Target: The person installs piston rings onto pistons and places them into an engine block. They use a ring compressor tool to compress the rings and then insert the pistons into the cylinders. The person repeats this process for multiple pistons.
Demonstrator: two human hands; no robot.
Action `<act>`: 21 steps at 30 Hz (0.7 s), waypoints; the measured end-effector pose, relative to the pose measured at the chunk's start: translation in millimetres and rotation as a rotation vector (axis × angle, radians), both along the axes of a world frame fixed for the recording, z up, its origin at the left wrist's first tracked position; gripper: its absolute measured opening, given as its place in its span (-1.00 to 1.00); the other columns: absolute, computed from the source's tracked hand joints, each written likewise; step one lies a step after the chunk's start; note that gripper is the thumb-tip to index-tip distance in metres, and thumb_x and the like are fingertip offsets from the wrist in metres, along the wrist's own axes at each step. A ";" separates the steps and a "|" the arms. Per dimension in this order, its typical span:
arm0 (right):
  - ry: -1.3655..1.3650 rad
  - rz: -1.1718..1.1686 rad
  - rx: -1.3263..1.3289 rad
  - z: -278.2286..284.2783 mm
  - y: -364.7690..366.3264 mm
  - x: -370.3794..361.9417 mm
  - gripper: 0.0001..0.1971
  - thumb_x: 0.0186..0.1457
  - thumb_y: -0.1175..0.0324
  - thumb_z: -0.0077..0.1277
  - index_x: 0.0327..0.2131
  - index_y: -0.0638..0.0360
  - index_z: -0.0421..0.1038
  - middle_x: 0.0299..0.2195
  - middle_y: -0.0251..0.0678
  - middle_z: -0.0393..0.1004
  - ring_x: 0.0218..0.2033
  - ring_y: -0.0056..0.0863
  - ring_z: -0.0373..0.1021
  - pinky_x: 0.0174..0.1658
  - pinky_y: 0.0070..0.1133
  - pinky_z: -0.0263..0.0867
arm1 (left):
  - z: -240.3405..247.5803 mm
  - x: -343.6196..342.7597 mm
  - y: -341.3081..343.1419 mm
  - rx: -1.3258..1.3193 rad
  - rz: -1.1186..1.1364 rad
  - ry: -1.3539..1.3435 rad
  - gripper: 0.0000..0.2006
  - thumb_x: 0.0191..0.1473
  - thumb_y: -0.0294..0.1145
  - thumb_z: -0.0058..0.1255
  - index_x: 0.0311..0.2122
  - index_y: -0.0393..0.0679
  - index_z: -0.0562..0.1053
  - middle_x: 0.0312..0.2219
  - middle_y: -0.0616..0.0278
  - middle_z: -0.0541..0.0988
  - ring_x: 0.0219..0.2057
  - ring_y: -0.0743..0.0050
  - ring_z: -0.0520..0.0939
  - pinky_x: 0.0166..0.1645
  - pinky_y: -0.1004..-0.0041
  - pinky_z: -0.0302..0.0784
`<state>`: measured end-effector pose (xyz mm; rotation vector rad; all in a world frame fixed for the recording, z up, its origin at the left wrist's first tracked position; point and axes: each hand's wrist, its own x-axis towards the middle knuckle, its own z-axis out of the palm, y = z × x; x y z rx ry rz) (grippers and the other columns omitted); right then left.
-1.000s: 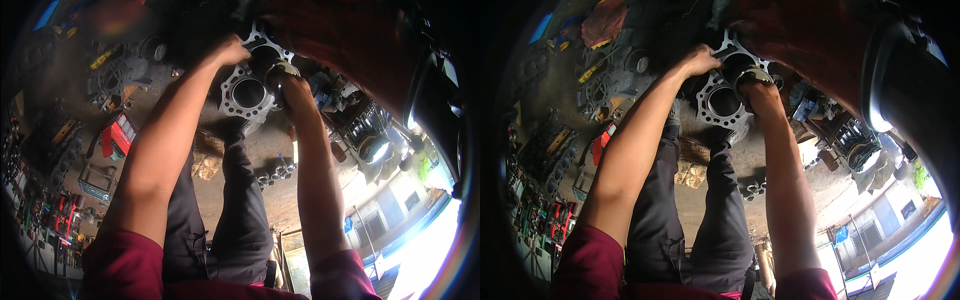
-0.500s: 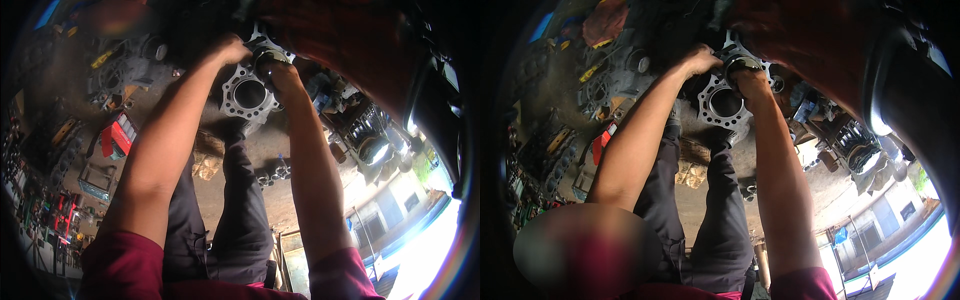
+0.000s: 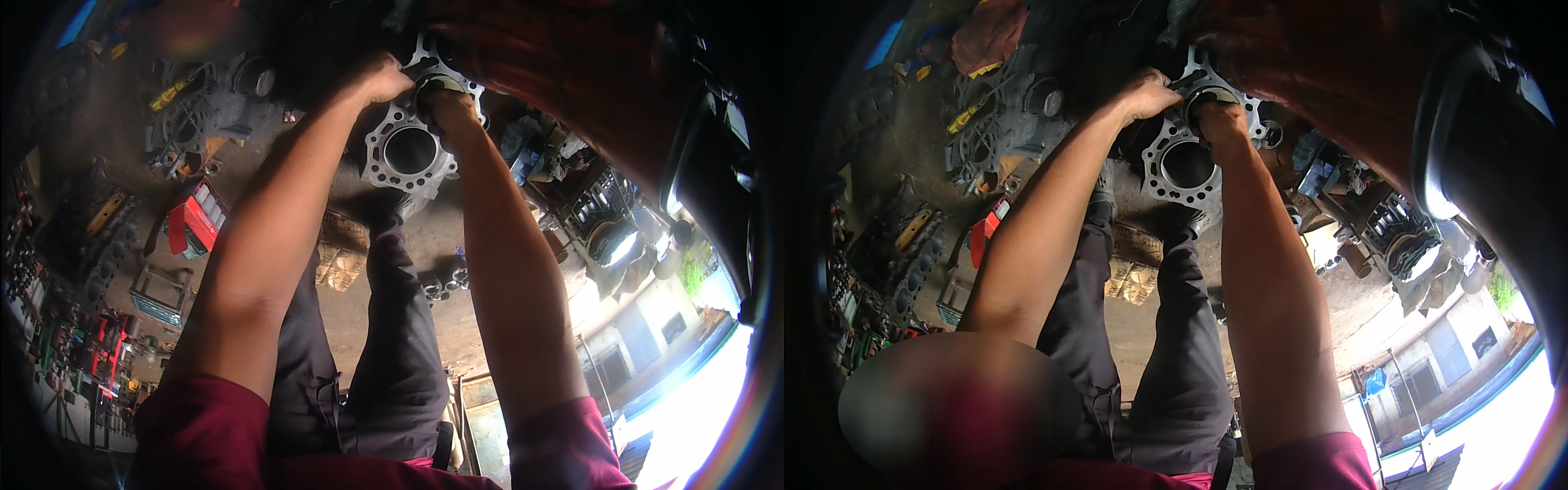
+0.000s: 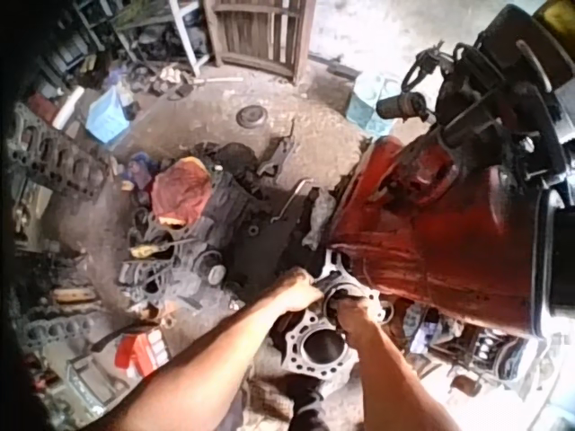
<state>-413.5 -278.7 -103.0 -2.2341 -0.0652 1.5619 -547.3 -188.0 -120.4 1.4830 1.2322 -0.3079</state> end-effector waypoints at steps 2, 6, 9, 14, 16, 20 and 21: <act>-0.022 -0.005 -0.025 -7.1 -0.6 -0.2 -0.88 0.06 0.42 0.09 -0.51 0.19 0.46 -0.63 -0.37 0.40 -0.68 -0.61 0.25 -0.60 -0.60 0.12 | -1.8 0.9 -1.1 0.017 -0.003 -0.013 -0.66 -0.14 -0.19 0.20 -0.34 -0.29 0.59 -0.37 -0.01 0.64 -0.32 0.26 0.64 -0.17 0.33 0.51; -0.026 0.001 -0.008 -12.7 -1.1 0.1 -0.89 0.05 0.42 0.11 -0.51 0.19 0.47 -0.63 -0.36 0.41 -0.68 -0.61 0.25 -0.61 -0.60 0.12 | -5.0 1.9 -0.7 0.032 -0.023 -0.025 -0.67 -0.14 -0.20 0.20 -0.38 -0.30 0.58 -0.44 0.04 0.65 -0.37 0.29 0.65 -0.21 0.35 0.52; -0.021 0.003 0.004 -10.2 -1.1 -0.7 -0.89 0.04 0.41 0.12 -0.51 0.19 0.48 -0.63 -0.36 0.42 -0.67 -0.60 0.26 -0.60 -0.60 0.13 | -7.3 2.0 -1.9 -0.012 0.031 -0.039 -0.68 -0.15 -0.21 0.21 -0.39 -0.30 0.58 -0.46 0.07 0.66 -0.40 0.31 0.65 -0.23 0.36 0.52; -0.004 0.013 0.031 -7.1 0.6 -3.3 -0.87 0.05 0.37 0.18 -0.48 0.19 0.50 -0.62 -0.38 0.43 -0.66 -0.59 0.28 -0.60 -0.59 0.15 | -12.0 2.3 -7.6 0.035 0.079 -0.040 -0.72 -0.14 -0.24 0.21 -0.40 -0.28 0.59 -0.47 0.11 0.66 -0.41 0.36 0.64 -0.26 0.38 0.51; 0.013 0.003 0.028 -8.5 0.3 -2.6 -0.87 0.06 0.37 0.18 -0.48 0.17 0.50 -0.61 -0.38 0.43 -0.67 -0.60 0.27 -0.61 -0.59 0.15 | -12.1 1.8 -10.8 0.056 0.101 -0.040 -0.73 -0.14 -0.25 0.20 -0.40 -0.27 0.59 -0.47 0.12 0.65 -0.42 0.37 0.63 -0.27 0.38 0.50; 0.066 0.027 0.072 -17.6 0.8 2.0 -0.88 0.06 0.41 0.16 -0.51 0.15 0.48 -0.61 -0.39 0.42 -0.68 -0.61 0.26 -0.63 -0.58 0.12 | -6.7 2.9 -11.1 0.046 0.109 -0.034 -0.69 -0.14 -0.19 0.22 -0.35 -0.23 0.60 -0.39 0.09 0.65 -0.35 0.29 0.64 -0.21 0.34 0.51; 0.080 -0.002 0.082 -21.1 1.1 2.4 -0.87 0.05 0.42 0.16 -0.54 0.15 0.47 -0.62 -0.38 0.42 -0.68 -0.60 0.26 -0.63 -0.57 0.12 | -4.6 3.0 -11.0 0.029 0.095 -0.020 -0.65 -0.13 -0.16 0.23 -0.29 -0.22 0.61 -0.31 0.05 0.65 -0.27 0.21 0.65 -0.14 0.32 0.52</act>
